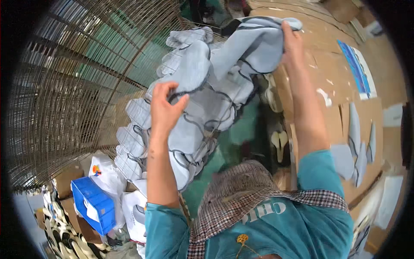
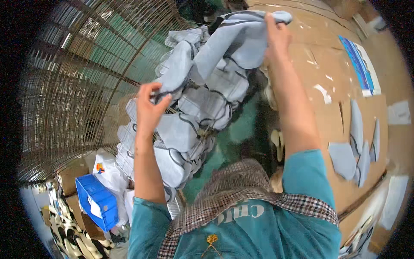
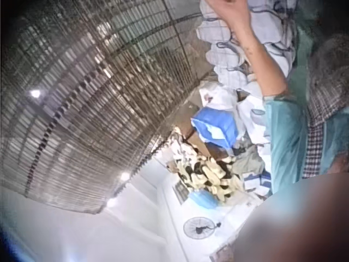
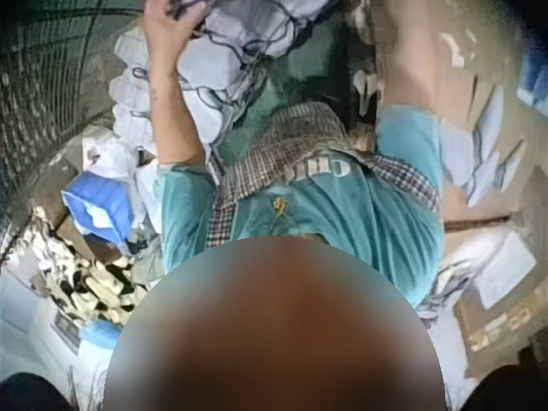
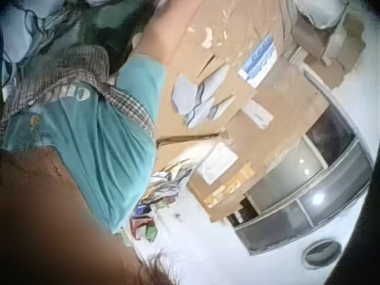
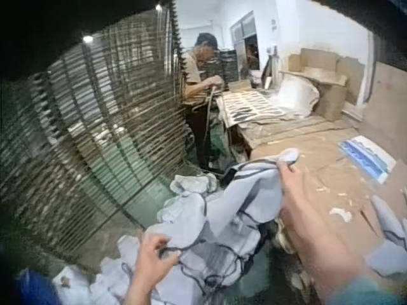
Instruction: Apply adhesive using a spray gun to fabric-covered components and organize them on a workbench and drying rack.
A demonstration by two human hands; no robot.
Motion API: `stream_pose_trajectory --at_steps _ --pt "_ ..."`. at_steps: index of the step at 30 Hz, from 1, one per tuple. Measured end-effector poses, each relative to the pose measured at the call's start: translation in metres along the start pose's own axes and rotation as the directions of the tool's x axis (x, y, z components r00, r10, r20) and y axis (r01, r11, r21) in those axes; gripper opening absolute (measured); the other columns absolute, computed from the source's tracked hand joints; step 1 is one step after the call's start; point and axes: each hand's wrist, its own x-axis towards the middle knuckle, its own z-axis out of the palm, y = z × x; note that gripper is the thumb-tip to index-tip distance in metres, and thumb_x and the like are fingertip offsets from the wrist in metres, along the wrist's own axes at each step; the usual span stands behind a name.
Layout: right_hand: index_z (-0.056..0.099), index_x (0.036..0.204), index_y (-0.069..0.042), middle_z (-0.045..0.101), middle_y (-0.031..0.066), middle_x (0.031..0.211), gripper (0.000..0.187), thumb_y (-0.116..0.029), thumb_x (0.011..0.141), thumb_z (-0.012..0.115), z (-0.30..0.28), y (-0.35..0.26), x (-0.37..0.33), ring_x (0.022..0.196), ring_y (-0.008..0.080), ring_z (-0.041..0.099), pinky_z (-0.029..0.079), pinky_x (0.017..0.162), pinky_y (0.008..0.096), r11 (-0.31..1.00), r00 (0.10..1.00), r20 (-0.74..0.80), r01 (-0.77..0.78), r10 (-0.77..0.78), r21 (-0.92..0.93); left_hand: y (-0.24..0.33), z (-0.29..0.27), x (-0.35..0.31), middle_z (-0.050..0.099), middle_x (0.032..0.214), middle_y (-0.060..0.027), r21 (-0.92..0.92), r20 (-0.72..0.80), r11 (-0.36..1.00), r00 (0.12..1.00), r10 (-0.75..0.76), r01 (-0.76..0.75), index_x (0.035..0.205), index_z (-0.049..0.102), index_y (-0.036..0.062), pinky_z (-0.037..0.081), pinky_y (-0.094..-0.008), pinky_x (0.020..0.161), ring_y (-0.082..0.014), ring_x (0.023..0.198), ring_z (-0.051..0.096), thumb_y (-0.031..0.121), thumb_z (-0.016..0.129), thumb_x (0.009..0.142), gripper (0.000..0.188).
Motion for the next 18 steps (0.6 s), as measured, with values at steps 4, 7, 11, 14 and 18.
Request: stream_pose_trajectory --at_steps 4,7,11,14,18 --pt "0.058 0.095 0.005 0.060 0.0117 0.095 0.045 -0.037 0.080 0.066 0.034 0.110 0.030 0.084 0.0174 0.054 0.045 0.071 0.0347 0.983 0.983 0.004 -0.184 0.184 -0.015 -0.064 0.078 -0.009 0.053 0.095 -0.0129 0.103 -0.079 0.993 0.996 -0.046 0.054 0.097 0.056 0.0024 0.043 -0.0377 0.079 -0.0302 0.089 0.050 0.007 0.071 0.064 0.036" --pt "0.055 0.107 0.008 0.057 0.0139 0.109 0.053 -0.036 0.080 0.066 0.019 0.188 0.019 0.097 0.0193 0.052 0.042 0.082 0.0343 0.909 0.921 -0.100 -0.388 0.376 -0.154 -0.103 0.142 -0.042 0.052 0.094 -0.0145 0.146 -0.109 0.968 0.976 -0.189 0.204 0.097 0.056 0.0017 0.042 -0.0389 0.079 -0.0322 0.090 0.050 0.005 0.069 0.064 0.035" --pt "0.053 0.114 0.008 0.055 0.0170 0.115 0.058 -0.038 0.081 0.064 -0.029 0.236 0.035 0.104 0.0218 0.050 0.040 0.088 0.0353 0.768 0.902 -0.130 -0.419 0.411 -0.484 -0.137 0.174 -0.083 0.052 0.092 -0.0154 0.147 -0.124 0.882 0.893 -0.433 0.448 0.098 0.057 0.0014 0.043 -0.0390 0.078 -0.0327 0.089 0.050 0.004 0.067 0.064 0.036" --pt "0.054 0.112 0.008 0.059 0.0174 0.109 0.059 -0.041 0.080 0.063 -0.032 0.220 0.084 0.096 0.0246 0.056 0.045 0.081 0.0366 0.796 0.905 -0.051 -0.396 0.422 -0.458 -0.146 0.166 -0.093 0.052 0.092 -0.0155 0.030 -0.146 0.866 0.860 -0.489 0.498 0.099 0.057 0.0009 0.043 -0.0387 0.080 -0.0328 0.090 0.051 0.004 0.067 0.064 0.037" --pt "0.056 0.106 0.008 0.060 0.0148 0.098 0.057 -0.042 0.079 0.065 0.013 0.130 0.150 0.085 0.0227 0.058 0.049 0.067 0.0365 0.891 0.941 0.116 -0.254 0.317 -0.376 -0.136 0.159 -0.088 0.053 0.093 -0.0152 0.058 -0.174 0.861 0.854 -0.490 0.505 0.100 0.056 0.0005 0.043 -0.0376 0.079 -0.0322 0.092 0.052 0.005 0.068 0.063 0.039"
